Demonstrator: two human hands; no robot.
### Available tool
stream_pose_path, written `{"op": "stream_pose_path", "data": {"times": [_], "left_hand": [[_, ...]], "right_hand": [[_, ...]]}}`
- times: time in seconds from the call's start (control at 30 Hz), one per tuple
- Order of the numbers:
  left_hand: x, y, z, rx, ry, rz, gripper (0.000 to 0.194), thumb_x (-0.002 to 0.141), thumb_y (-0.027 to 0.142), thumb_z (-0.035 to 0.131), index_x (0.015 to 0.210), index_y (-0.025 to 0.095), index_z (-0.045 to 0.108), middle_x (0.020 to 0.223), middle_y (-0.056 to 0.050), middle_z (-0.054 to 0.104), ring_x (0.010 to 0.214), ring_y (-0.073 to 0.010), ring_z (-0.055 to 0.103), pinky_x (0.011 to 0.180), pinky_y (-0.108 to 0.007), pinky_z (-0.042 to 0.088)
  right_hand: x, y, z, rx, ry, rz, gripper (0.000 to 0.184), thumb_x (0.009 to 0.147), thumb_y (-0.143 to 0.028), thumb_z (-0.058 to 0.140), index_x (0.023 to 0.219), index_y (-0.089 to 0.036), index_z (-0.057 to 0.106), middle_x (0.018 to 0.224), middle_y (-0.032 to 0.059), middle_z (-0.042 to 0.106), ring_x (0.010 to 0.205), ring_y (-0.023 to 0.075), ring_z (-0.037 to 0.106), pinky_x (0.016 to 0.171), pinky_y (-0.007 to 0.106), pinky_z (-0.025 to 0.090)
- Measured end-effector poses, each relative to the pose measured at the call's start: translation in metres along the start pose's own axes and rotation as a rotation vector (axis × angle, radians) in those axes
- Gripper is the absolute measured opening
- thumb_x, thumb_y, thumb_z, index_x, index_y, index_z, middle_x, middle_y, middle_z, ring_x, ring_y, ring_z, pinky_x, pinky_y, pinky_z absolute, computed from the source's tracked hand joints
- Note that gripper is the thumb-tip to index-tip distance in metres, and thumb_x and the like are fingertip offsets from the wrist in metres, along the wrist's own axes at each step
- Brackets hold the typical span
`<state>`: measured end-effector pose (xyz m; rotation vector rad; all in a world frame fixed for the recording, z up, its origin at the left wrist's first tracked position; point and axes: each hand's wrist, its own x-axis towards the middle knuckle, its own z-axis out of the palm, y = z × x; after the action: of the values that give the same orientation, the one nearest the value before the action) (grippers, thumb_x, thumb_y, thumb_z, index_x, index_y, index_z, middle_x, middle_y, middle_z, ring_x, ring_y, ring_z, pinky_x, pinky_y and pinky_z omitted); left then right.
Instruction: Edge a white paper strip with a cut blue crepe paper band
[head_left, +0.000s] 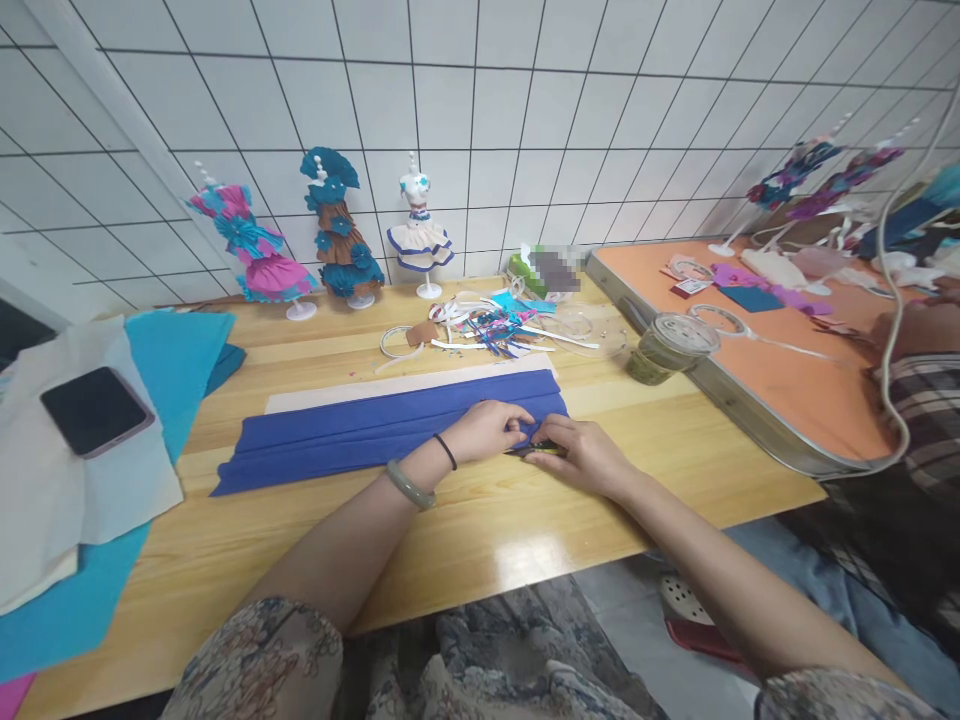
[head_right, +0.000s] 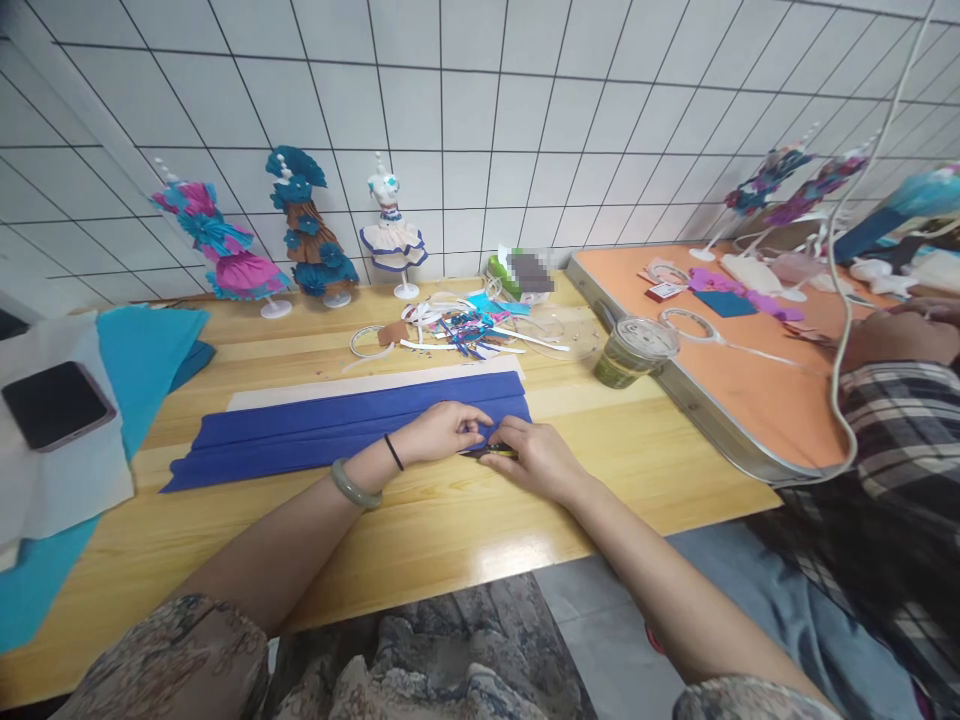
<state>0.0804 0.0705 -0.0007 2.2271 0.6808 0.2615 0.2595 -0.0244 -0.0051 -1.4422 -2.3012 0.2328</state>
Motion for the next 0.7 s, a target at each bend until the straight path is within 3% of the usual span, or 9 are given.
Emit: {"op": "stream_pose_path", "data": {"times": [0.4, 0.57, 0.7], "left_hand": [[0.0, -0.002, 0.0, -0.003, 0.004, 0.009, 0.032, 0.075, 0.026, 0.056, 0.106, 0.02, 0.063, 0.079, 0.001, 0.065, 0.07, -0.0106, 0.057, 0.066, -0.02, 0.041], [0.0, -0.003, 0.0, 0.0, 0.007, 0.018, 0.032, 0.076, 0.026, 0.057, 0.106, 0.019, 0.063, 0.08, 0.0, 0.065, 0.07, -0.0107, 0.057, 0.066, -0.02, 0.041], [0.001, -0.002, -0.001, 0.016, -0.005, 0.016, 0.033, 0.076, 0.025, 0.056, 0.108, 0.018, 0.062, 0.083, -0.001, 0.065, 0.073, -0.011, 0.057, 0.067, -0.02, 0.041]], "right_hand": [[-0.002, -0.003, -0.003, -0.027, -0.016, 0.01, 0.027, 0.083, -0.044, 0.052, 0.093, -0.02, 0.06, 0.091, 0.0069, 0.063, 0.078, 0.0168, 0.062, 0.068, 0.028, 0.048], [-0.023, -0.002, -0.019, -0.021, -0.012, 0.057, 0.026, 0.082, -0.043, 0.052, 0.094, -0.021, 0.06, 0.09, 0.0073, 0.063, 0.075, 0.0176, 0.062, 0.067, 0.029, 0.048], [-0.046, -0.001, -0.036, 0.08, -0.013, 0.181, 0.024, 0.084, -0.041, 0.05, 0.094, -0.021, 0.059, 0.089, 0.0067, 0.063, 0.079, 0.018, 0.061, 0.07, 0.03, 0.048]]}}
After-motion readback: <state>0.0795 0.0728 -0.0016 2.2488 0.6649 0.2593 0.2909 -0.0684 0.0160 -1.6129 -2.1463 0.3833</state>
